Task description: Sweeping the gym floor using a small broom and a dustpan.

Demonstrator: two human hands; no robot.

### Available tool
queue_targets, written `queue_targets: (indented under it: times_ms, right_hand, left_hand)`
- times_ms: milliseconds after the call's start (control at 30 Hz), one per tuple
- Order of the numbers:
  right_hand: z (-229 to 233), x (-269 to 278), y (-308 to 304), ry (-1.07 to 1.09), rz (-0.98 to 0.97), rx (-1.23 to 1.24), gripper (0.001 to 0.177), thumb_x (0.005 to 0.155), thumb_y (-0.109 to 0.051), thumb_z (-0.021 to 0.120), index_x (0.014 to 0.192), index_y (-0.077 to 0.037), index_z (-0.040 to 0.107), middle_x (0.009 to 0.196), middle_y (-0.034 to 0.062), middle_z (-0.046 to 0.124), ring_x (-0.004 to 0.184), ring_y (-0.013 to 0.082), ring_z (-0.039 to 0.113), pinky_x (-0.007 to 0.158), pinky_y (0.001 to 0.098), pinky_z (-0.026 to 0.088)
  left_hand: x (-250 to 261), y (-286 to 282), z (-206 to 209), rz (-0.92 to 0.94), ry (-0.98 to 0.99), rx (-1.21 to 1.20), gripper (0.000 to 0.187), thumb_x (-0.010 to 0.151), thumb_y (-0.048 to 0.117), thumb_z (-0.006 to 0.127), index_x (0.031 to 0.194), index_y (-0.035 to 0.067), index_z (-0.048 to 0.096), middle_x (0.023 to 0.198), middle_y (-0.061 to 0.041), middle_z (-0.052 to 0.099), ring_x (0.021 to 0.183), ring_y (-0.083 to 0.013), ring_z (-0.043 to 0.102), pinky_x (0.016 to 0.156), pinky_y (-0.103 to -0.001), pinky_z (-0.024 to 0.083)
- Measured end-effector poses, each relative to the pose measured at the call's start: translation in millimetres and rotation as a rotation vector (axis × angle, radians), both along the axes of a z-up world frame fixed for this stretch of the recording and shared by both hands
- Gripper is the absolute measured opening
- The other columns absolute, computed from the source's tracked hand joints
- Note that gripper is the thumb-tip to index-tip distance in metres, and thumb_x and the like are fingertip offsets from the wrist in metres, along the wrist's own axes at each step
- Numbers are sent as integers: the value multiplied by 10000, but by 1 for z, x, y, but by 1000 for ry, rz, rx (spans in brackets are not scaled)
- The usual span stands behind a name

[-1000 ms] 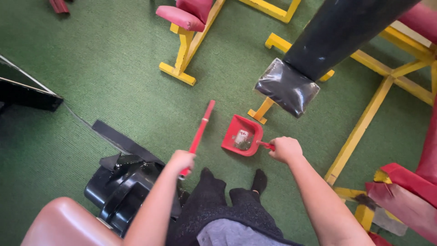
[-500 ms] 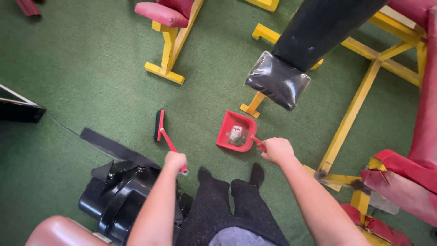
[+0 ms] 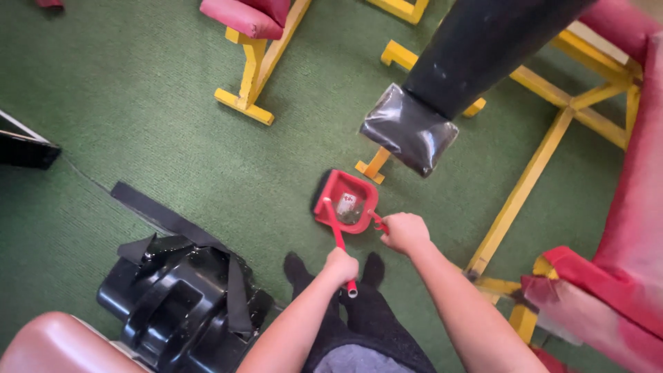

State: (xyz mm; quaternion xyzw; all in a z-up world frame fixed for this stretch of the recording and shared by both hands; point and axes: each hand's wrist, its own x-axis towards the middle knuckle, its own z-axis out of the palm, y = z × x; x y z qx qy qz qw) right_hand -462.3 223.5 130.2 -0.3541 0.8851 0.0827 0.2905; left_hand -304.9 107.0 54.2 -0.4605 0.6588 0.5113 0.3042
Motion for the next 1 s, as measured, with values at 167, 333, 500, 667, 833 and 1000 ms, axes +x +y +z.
queue_targets:
  times_ms: [167, 333, 500, 667, 833, 1000]
  right_hand:
    - [-3, -13, 13, -12, -42, -55, 265, 805, -323, 700, 1019, -180, 761, 947, 104, 756, 921, 314, 724, 838, 461, 582]
    - [-5, -22, 27, -13, -8, -117, 304, 777, -332, 713, 1035, -181, 767, 954, 112, 757, 924, 318, 724, 838, 466, 584]
    - [1, -39, 19, -29, -8, -133, 334, 795, -341, 700, 1093, -213, 784, 979, 112, 767, 943, 318, 735, 853, 461, 591]
    - [36, -43, -25, -31, -85, -137, 373, 794, -388, 713, 1136, -254, 778, 990, 114, 767, 948, 314, 738, 850, 453, 595]
    - [39, -37, -95, 3, -9, -170, 374, 769, -390, 729, 1104, -234, 786, 978, 117, 768, 944, 318, 737, 837, 460, 596]
    - [25, -15, -193, 3, 47, -110, 353, 799, -399, 711, 1086, -208, 788, 959, 124, 774, 938, 314, 743, 831, 457, 601]
  left_hand:
    - [6, 17, -75, -65, 104, -117, 218, 787, 132, 690, 927, -30, 734, 955, -277, 732, 966, -420, 728, 815, -466, 582]
    - [48, -23, -76, 286, 120, 73, 206, 839, 142, 660, 896, -46, 726, 762, -178, 706, 640, -284, 688, 588, -412, 546]
    - [99, -71, -37, 734, 241, 341, 185, 937, 128, 635, 1033, -29, 659, 606, -61, 554, 443, -166, 511, 380, -351, 409]
    - [140, -118, -2, 883, 214, 300, 199, 948, 141, 608, 1128, 81, 666, 629, -26, 544, 443, -112, 478, 378, -312, 390]
    - [164, -192, -6, 887, 207, 176, 205, 957, 139, 589, 1125, 50, 665, 645, -30, 555, 454, -120, 497, 396, -311, 397]
    - [192, -300, -26, 893, 190, 146, 187, 964, 125, 579, 1106, 20, 642, 666, -26, 554, 469, -120, 506, 411, -307, 395]
